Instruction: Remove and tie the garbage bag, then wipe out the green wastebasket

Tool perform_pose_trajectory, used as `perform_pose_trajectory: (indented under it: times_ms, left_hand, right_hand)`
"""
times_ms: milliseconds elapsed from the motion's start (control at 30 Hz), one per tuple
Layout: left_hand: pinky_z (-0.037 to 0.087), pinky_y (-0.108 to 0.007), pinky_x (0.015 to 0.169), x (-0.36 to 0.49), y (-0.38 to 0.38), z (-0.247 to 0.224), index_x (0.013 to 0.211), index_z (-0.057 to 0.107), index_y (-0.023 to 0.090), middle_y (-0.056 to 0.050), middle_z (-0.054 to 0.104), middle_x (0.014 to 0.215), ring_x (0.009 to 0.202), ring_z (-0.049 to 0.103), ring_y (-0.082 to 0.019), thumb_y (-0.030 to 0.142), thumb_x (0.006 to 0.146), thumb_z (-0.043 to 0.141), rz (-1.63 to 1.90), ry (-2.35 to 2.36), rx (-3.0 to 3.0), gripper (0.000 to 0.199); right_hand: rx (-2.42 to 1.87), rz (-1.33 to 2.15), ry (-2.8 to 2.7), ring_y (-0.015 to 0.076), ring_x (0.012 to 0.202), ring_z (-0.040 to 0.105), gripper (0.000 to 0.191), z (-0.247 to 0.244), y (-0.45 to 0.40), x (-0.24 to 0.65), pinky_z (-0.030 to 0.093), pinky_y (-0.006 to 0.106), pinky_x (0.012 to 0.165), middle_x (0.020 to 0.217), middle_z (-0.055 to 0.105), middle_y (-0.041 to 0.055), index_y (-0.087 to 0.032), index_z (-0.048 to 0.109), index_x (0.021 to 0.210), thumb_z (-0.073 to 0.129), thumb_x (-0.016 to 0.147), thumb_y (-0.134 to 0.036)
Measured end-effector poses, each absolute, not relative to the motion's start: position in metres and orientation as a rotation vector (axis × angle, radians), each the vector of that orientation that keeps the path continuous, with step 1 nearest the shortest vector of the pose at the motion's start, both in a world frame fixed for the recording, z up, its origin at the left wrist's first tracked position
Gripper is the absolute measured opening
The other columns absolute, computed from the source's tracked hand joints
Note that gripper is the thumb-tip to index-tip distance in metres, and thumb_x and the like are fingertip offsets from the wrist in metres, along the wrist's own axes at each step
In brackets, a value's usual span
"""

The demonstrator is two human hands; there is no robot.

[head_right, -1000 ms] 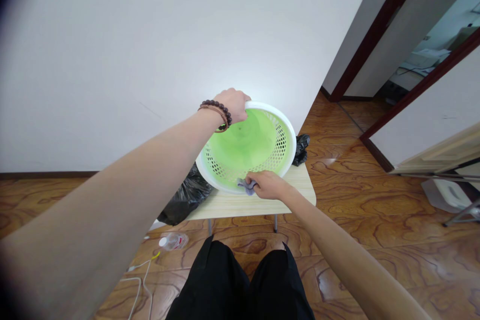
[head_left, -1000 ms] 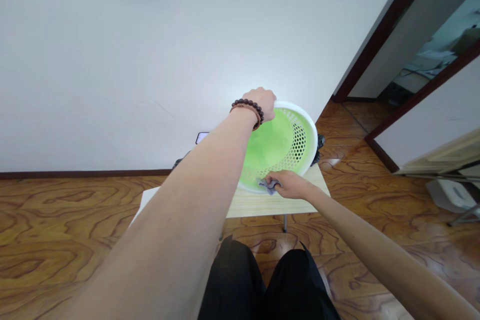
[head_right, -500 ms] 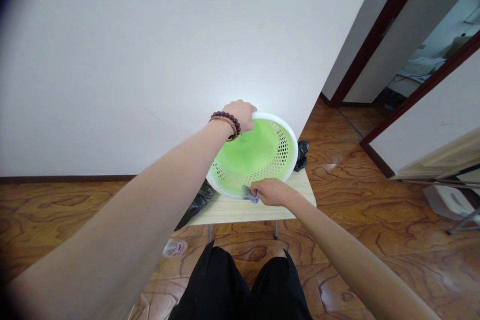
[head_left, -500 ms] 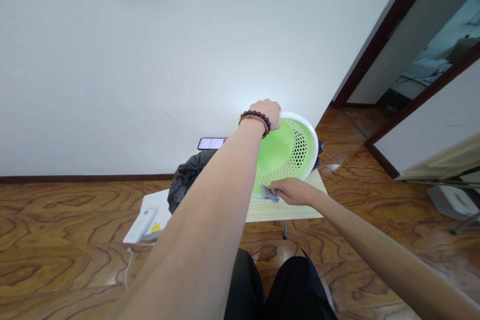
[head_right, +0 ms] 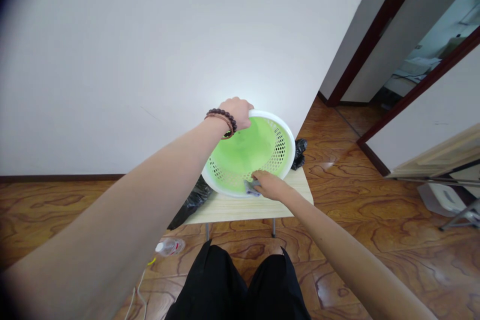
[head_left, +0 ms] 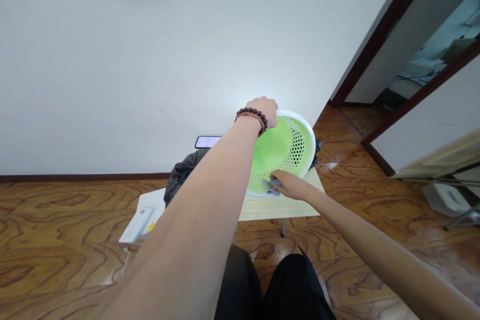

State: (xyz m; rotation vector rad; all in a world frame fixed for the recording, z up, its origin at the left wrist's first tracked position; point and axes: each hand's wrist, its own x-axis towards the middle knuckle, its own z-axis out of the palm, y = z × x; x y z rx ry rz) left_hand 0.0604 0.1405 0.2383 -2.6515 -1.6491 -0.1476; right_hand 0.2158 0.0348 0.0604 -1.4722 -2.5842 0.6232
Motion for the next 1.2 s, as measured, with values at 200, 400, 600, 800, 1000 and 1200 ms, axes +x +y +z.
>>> perform_pose_trajectory:
  times_ms: [200, 400, 600, 800, 1000, 1200]
  left_hand:
    - [0.048, -0.032, 0.08, 0.061, 0.14, 0.238, 0.107, 0.065, 0.021, -0.009, 0.064, 0.101, 0.095, 0.06, -0.024, 0.031, 0.069, 0.057, -0.155, -1.633, -2.642, 0.04]
    - [0.047, -0.032, 0.083, 0.06, 0.141, 0.237, 0.108, 0.065, 0.022, -0.009, 0.064, 0.105, 0.097, 0.059, -0.024, 0.032, 0.068, 0.057, -0.156, -1.64, -2.645, 0.041]
    - [0.046, -0.033, 0.084, 0.059, 0.141, 0.238, 0.109, 0.065, 0.023, -0.008, 0.064, 0.104, 0.099, 0.059, -0.025, 0.031, 0.069, 0.057, -0.155, -1.641, -2.635, 0.041]
    - [0.046, -0.032, 0.084, 0.059, 0.138, 0.239, 0.112, 0.063, 0.025, -0.008, 0.064, 0.102, 0.099, 0.058, -0.023, 0.031, 0.069, 0.058, -0.162, -1.674, -2.643, 0.043]
    - [0.045, -0.031, 0.086, 0.06, 0.137, 0.24, 0.111, 0.064, 0.025, -0.007, 0.064, 0.1, 0.1, 0.057, -0.023, 0.031, 0.069, 0.058, -0.155, -1.69, -2.637, 0.042]
    - [0.046, -0.034, 0.085, 0.062, 0.139, 0.237, 0.107, 0.066, 0.025, -0.008, 0.063, 0.103, 0.1, 0.057, -0.025, 0.03, 0.067, 0.059, -0.158, -1.655, -2.645, 0.041]
  right_hand:
    - [-1.947, 0.43, -2.528, 0.034, 0.108, 0.048, 0.042, 0.056, 0.043, 0.203, 0.037, 0.043, 0.088, 0.115, 0.053, 0.0189, -0.014, 0.06, 0.111, 0.06, 0.078, -0.04]
    - [-1.959, 0.682, -2.364, 0.0217, 0.084, 0.058, 0.027, 0.056, 0.049, 0.191, 0.04, 0.026, 0.067, 0.093, 0.065, 0.0115, -0.013, 0.058, 0.097, 0.062, 0.071, -0.019]
    - [-1.887, 0.44, -2.117, 0.0199, 0.082, 0.058, 0.033, 0.065, 0.076, 0.187, 0.041, 0.027, 0.068, 0.095, 0.064, 0.0098, -0.014, 0.05, 0.109, 0.057, 0.077, -0.02]
    - [-1.693, 0.177, -2.374, 0.0219, 0.102, 0.055, 0.025, 0.056, 0.085, 0.17, 0.042, 0.031, 0.084, 0.11, 0.059, 0.0118, -0.016, 0.057, 0.106, 0.044, 0.084, -0.013]
    - [-1.949, 0.389, -2.588, 0.024, 0.097, 0.061, 0.037, 0.036, 0.069, 0.15, 0.046, 0.035, 0.081, 0.106, 0.065, 0.0137, -0.016, 0.06, 0.114, 0.036, 0.086, -0.01]
    - [-2.05, 0.366, -2.403, 0.0249, 0.095, 0.063, 0.043, 0.03, 0.071, 0.135, 0.048, 0.035, 0.078, 0.108, 0.064, 0.0154, -0.015, 0.058, 0.118, 0.035, 0.084, -0.004]
